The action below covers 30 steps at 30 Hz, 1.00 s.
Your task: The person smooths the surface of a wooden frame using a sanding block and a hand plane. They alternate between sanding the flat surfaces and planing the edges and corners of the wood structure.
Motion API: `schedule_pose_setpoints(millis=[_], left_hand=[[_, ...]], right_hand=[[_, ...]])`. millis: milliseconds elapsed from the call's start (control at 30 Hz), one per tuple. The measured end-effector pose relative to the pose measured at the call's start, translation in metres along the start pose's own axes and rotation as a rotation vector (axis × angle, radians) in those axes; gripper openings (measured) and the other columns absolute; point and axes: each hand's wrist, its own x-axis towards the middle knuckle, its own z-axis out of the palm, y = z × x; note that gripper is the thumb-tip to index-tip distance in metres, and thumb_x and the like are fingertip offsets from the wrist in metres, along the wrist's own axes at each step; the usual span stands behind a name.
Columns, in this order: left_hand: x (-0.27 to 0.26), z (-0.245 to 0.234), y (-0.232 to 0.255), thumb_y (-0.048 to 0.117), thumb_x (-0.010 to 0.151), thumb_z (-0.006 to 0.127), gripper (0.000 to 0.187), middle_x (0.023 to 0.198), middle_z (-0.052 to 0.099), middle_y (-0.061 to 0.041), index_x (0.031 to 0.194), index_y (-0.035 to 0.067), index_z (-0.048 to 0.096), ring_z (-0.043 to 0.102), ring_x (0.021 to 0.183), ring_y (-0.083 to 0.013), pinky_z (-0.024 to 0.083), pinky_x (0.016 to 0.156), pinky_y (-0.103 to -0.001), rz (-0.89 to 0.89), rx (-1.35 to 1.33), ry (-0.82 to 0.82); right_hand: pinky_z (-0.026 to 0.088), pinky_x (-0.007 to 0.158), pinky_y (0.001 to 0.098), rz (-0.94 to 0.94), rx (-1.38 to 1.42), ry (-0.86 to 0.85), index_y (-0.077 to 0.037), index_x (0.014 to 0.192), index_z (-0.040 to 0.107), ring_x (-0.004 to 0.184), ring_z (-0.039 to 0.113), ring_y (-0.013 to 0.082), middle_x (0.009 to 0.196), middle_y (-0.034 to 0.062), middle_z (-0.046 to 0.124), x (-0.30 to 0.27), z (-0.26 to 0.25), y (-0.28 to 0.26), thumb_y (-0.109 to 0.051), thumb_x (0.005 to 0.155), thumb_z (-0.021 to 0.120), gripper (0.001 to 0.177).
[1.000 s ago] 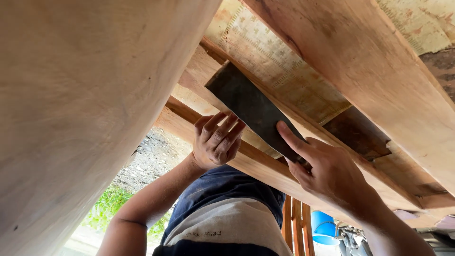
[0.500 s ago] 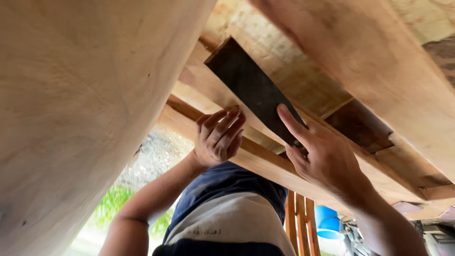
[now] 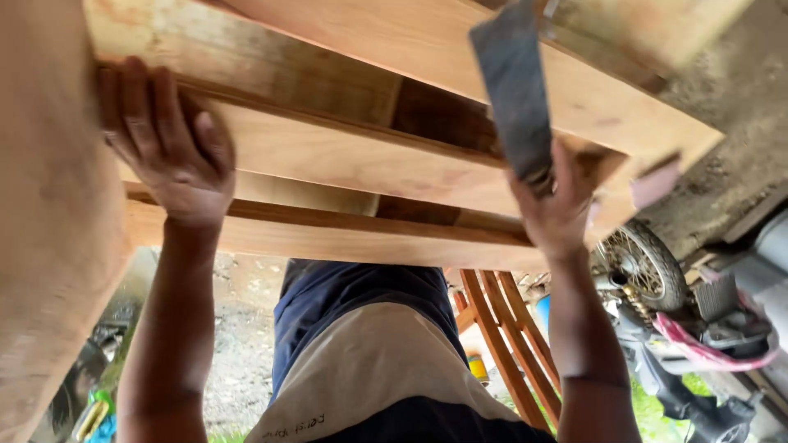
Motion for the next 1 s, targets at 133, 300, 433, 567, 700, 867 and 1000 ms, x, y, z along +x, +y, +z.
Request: schedule_pose_setpoints(millis=[133,300,433,567,700,867,1000], left_hand=[[-0.014,0.007,0.004,0.021,0.115,0.043,0.045,0.14,0.058,-0.023,0.124,-0.011,0.074,0.043,0.132,-0.0458,0.047,0.105,-0.062,-0.022,0.069,0.045],[-0.021,-0.017,0.016,0.019,0.116,0.042,0.043,0.143,0.056,-0.03,0.133,-0.013,0.065,0.044,0.132,-0.0551,0.041,0.11,-0.07,0.052,-0.014,0.024],[-0.046,-0.034,0.017,0.028,0.117,0.039,0.049,0.149,0.053,-0.025,0.143,-0.006,0.063,0.043,0.139,-0.0452,0.044,0.11,-0.059,-0.022,0.083,-0.05],[-0.072,-0.03,0.015,0.038,0.115,0.038,0.055,0.162,0.04,-0.018,0.157,0.004,0.051,0.039,0.148,-0.0409,0.04,0.116,-0.058,-0.208,0.088,-0.07],[-0.07,-0.033,0.015,0.038,0.114,0.036,0.056,0.159,0.045,-0.018,0.153,0.003,0.055,0.044,0.145,-0.0391,0.044,0.111,-0.055,-0.218,0.1,-0.034],[-0.077,-0.029,0.007,0.034,0.112,0.04,0.053,0.157,0.048,-0.016,0.151,0.002,0.057,0.046,0.144,-0.0363,0.05,0.108,-0.05,-0.2,0.163,-0.033],[-0.086,-0.014,-0.001,0.035,0.111,0.039,0.054,0.159,0.047,-0.015,0.153,0.006,0.055,0.044,0.146,-0.0349,0.048,0.111,-0.053,-0.254,0.16,-0.049]], right_hand=[[0.053,0.085,0.0482,-0.109,-0.317,0.129,0.005,0.15,0.049,0.109,0.064,0.0388,0.126,0.0286,0.064,0.05,-0.053,0.075,-0.034,0.101,0.081,0.07],[0.044,0.083,0.046,-0.268,-0.42,0.071,-0.004,0.152,0.051,0.098,0.052,0.0334,0.11,0.0172,0.051,0.148,-0.076,0.102,-0.021,0.095,0.091,0.072],[0.04,0.101,0.0547,-0.328,-0.333,-0.088,-0.007,0.158,0.051,0.118,0.05,0.0402,0.134,0.0272,0.056,0.176,-0.065,0.11,-0.014,0.093,0.091,0.077],[0.047,0.104,0.041,-0.312,-0.278,-0.142,-0.004,0.154,0.057,0.104,0.044,0.0281,0.114,0.0136,0.043,0.166,-0.057,0.102,-0.017,0.088,0.092,0.076],[0.033,0.117,0.0454,-0.239,-0.204,-0.232,0.004,0.153,0.052,0.124,0.042,0.037,0.128,0.0199,0.036,0.169,-0.076,0.062,-0.005,0.083,0.091,0.081],[0.056,0.076,0.0441,-0.37,-0.134,0.145,-0.002,0.116,0.071,0.101,0.064,0.0344,0.123,0.0168,0.055,0.22,-0.057,0.024,0.008,0.094,0.075,0.025],[0.043,0.094,0.0559,-0.431,-0.424,-0.072,-0.008,0.126,0.073,0.114,0.049,0.0448,0.13,0.0214,0.052,0.246,-0.053,0.027,0.003,0.085,0.087,0.045]])
